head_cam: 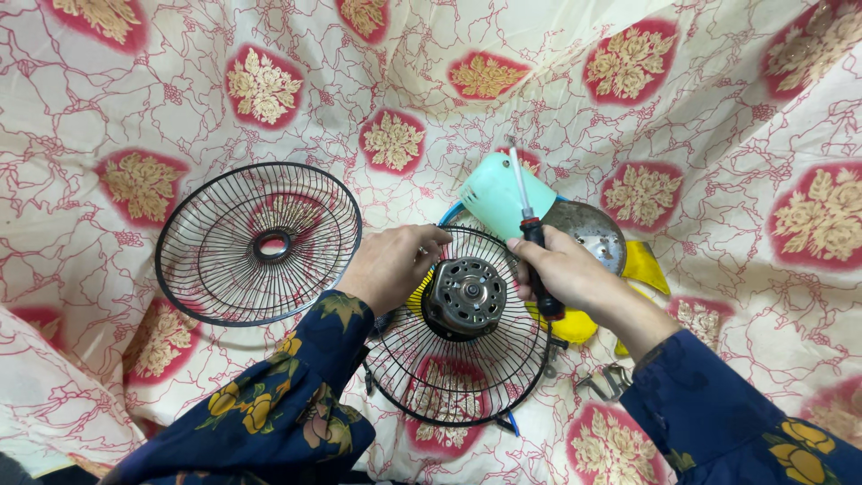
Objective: The person uses a screwdriver to tighten screws on the central motor housing of a disassembled electric fan. The fan cage and blades are removed and placed nearby on a patterned cloth surface.
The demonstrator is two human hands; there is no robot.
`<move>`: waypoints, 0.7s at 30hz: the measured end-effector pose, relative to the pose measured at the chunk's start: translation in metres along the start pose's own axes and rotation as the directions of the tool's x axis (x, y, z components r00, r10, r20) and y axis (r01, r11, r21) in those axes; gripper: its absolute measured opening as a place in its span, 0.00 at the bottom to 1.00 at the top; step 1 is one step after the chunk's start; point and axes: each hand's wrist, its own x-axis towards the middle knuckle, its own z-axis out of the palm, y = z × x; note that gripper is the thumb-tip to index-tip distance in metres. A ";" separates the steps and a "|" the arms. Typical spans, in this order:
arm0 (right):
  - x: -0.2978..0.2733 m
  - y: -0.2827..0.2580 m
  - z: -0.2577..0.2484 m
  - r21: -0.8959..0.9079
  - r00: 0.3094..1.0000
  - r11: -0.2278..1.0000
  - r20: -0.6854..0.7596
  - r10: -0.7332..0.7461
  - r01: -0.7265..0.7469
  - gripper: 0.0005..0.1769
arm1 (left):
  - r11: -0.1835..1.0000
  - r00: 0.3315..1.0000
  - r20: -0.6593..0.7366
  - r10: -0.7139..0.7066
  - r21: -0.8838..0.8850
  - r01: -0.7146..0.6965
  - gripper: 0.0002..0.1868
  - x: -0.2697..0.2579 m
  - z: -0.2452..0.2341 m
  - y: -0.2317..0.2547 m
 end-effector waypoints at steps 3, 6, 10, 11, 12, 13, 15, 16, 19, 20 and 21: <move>-0.003 -0.008 -0.016 -0.157 0.991 0.987 0.134 -0.009 0.030 0.14 | 0.992 0.997 0.041 -0.066 -0.103 0.070 0.16 -0.002 0.004 -0.004; -0.012 -0.027 -0.028 -0.506 0.922 0.771 0.208 -0.326 0.387 0.23 | 0.962 0.983 -0.024 -0.183 -0.208 0.174 0.25 -0.002 0.010 -0.007; -0.042 -0.066 -0.039 -0.652 0.879 0.643 0.079 -0.469 0.402 0.26 | 0.916 0.951 -0.079 -0.299 -0.305 0.262 0.33 -0.001 0.015 -0.008; -0.051 -0.076 -0.038 -0.653 0.876 0.661 0.009 -0.481 0.370 0.25 | 0.901 0.947 -0.051 -0.318 -0.328 0.285 0.35 -0.001 0.016 -0.007; -0.059 -0.085 -0.038 -0.651 0.869 0.680 -0.061 -0.491 0.338 0.23 | 0.885 0.942 -0.022 -0.336 -0.350 0.308 0.36 0.000 0.017 -0.004; -0.067 -0.094 -0.037 -0.656 0.859 0.683 -0.100 -0.501 0.322 0.23 | 0.898 0.955 -0.007 -0.296 -0.343 0.276 0.37 0.000 0.019 -0.001; -0.079 -0.107 -0.034 -0.664 0.836 0.690 -0.177 -0.520 0.289 0.22 | 0.919 0.976 0.026 -0.216 -0.331 0.212 0.39 -0.002 0.022 0.006; -0.083 -0.110 -0.031 -0.660 0.794 0.657 -0.148 -0.590 0.365 0.22 | 0.921 0.979 0.023 -0.202 -0.336 0.198 0.35 -0.005 0.024 0.010; -0.089 -0.114 -0.023 -0.635 0.676 0.568 -0.095 -0.730 0.524 0.21 | 0.927 0.984 0.016 -0.178 -0.334 0.173 0.29 -0.012 0.024 0.020; -0.090 -0.114 -0.021 -0.626 0.661 0.563 -0.099 -0.744 0.540 0.22 | 0.930 0.984 0.017 -0.179 -0.323 0.175 0.28 -0.014 0.023 0.022; -0.090 -0.114 -0.019 -0.615 0.646 0.558 -0.102 -0.757 0.557 0.22 | 0.933 0.983 0.018 -0.182 -0.312 0.178 0.27 -0.015 0.021 0.023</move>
